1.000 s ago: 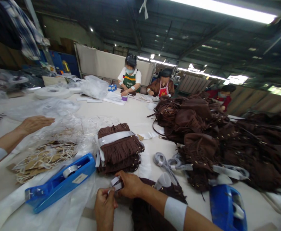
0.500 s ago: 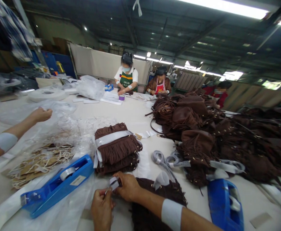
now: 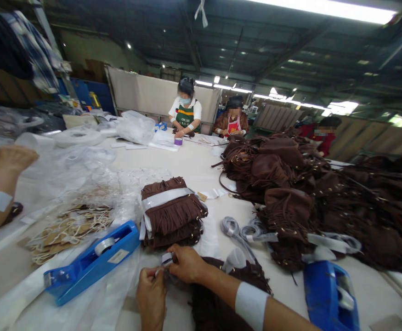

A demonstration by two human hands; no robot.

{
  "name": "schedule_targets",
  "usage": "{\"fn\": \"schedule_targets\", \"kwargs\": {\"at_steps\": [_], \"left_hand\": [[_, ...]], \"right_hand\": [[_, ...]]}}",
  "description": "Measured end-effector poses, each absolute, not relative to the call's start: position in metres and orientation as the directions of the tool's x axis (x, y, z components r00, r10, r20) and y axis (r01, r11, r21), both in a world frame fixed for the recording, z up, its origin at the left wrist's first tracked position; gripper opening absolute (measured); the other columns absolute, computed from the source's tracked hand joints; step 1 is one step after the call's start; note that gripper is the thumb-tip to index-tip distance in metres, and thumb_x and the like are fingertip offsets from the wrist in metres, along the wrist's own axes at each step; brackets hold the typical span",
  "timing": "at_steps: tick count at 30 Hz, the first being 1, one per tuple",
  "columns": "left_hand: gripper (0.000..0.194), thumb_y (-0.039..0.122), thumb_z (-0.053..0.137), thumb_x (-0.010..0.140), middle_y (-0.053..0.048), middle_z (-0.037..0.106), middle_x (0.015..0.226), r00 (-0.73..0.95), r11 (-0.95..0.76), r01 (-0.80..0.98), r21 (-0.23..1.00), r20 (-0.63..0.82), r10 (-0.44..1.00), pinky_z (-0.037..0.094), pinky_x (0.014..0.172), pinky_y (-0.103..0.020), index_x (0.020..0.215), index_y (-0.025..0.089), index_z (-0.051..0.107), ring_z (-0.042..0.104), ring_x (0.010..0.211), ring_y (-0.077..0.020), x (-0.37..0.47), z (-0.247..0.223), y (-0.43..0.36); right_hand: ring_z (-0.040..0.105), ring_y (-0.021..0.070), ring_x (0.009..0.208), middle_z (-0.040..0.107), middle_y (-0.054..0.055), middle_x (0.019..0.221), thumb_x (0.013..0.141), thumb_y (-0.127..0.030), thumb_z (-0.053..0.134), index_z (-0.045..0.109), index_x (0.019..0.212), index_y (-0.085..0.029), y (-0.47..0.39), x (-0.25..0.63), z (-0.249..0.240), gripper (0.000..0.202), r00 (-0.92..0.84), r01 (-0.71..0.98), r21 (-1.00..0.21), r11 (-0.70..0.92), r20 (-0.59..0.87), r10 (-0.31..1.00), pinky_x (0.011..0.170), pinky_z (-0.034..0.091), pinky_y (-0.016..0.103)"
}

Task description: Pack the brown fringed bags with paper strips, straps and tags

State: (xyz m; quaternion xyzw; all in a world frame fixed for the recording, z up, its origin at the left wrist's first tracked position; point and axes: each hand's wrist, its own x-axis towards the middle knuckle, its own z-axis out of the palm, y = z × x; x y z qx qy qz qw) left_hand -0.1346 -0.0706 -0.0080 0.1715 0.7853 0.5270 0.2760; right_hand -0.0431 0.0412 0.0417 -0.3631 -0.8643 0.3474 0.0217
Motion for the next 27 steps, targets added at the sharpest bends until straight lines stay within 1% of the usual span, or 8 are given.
{"fn": "schedule_targets", "kwargs": {"at_steps": [4, 9, 12, 18, 20, 23, 27], "left_hand": [[0.055, 0.078, 0.053, 0.069, 0.004, 0.055, 0.048, -0.789, 0.384, -0.033, 0.923, -0.260, 0.557, 0.038, 0.048, -0.030, 0.078, 0.023, 0.052, 0.054, 0.045, -0.0196, -0.133, -0.006, -0.071], [0.056, 0.077, 0.053, 0.069, 0.001, 0.062, 0.060, -0.786, 0.386, -0.051, 0.921, -0.275, 0.553, 0.043, 0.053, -0.032, 0.080, 0.022, 0.054, 0.058, 0.051, -0.0205, -0.131, -0.004, -0.070], [0.056, 0.076, 0.052, 0.070, -0.001, 0.063, 0.064, -0.784, 0.397, -0.042, 0.917, -0.277, 0.555, 0.044, 0.055, -0.034, 0.082, 0.021, 0.056, 0.059, 0.054, -0.0214, -0.130, -0.004, -0.070], [0.055, 0.076, 0.050, 0.071, -0.002, 0.064, 0.064, -0.802, 0.450, 0.033, 0.892, -0.245, 0.545, 0.044, 0.061, -0.036, 0.079, 0.022, 0.057, 0.059, 0.058, -0.0233, -0.128, -0.003, -0.069], [0.055, 0.076, 0.051, 0.070, -0.002, 0.064, 0.064, -0.788, 0.439, 0.038, 0.897, -0.243, 0.565, 0.044, 0.061, -0.036, 0.080, 0.022, 0.058, 0.060, 0.060, -0.0240, -0.128, -0.003, -0.069], [0.056, 0.075, 0.052, 0.071, -0.001, 0.064, 0.064, -0.733, 0.398, -0.001, 0.917, -0.272, 0.624, 0.044, 0.059, -0.035, 0.085, 0.021, 0.059, 0.059, 0.058, -0.0229, -0.130, -0.004, -0.071], [0.055, 0.069, 0.048, 0.078, 0.003, 0.058, 0.052, -0.629, 0.326, -0.036, 0.945, -0.275, 0.727, 0.043, 0.062, -0.034, 0.096, 0.019, 0.063, 0.058, 0.056, -0.0217, -0.139, -0.010, -0.079]], "right_hand": [[0.067, 0.0216, 0.083, 0.073, 0.005, 0.089, 0.073, -0.029, 0.064, 0.065, 0.113, -0.020, 0.041, -0.046, 0.046, 0.041, -0.710, 0.646, -0.585, 0.491, -0.222, 0.668, 0.067, 0.042, 0.026], [0.068, 0.0242, 0.089, 0.073, 0.006, 0.092, 0.073, -0.032, 0.063, 0.065, 0.113, -0.020, 0.040, -0.046, 0.047, 0.041, -0.676, 0.681, -0.554, 0.478, -0.225, 0.702, 0.070, 0.043, 0.028], [0.068, 0.0249, 0.088, 0.073, 0.006, 0.091, 0.072, -0.031, 0.062, 0.065, 0.111, -0.021, 0.040, -0.048, 0.048, 0.041, -0.658, 0.699, -0.541, 0.467, -0.229, 0.718, 0.069, 0.043, 0.029], [0.068, 0.0248, 0.085, 0.073, 0.007, 0.090, 0.072, -0.029, 0.062, 0.065, 0.110, -0.020, 0.038, -0.049, 0.046, 0.040, -0.645, 0.705, -0.543, 0.456, -0.225, 0.730, 0.067, 0.040, 0.028], [0.067, 0.0248, 0.085, 0.073, 0.007, 0.090, 0.071, -0.027, 0.062, 0.064, 0.110, -0.019, 0.038, -0.048, 0.045, 0.040, -0.643, 0.702, -0.552, 0.450, -0.222, 0.733, 0.067, 0.039, 0.028], [0.066, 0.0236, 0.084, 0.072, 0.007, 0.090, 0.071, -0.026, 0.063, 0.065, 0.108, -0.018, 0.039, -0.047, 0.043, 0.038, -0.644, 0.691, -0.576, 0.437, -0.215, 0.735, 0.067, 0.038, 0.028], [0.064, 0.0197, 0.079, 0.071, 0.004, 0.089, 0.069, -0.021, 0.064, 0.065, 0.107, -0.018, 0.045, -0.045, 0.038, 0.038, -0.656, 0.661, -0.621, 0.421, -0.206, 0.726, 0.064, 0.036, 0.026]]}}
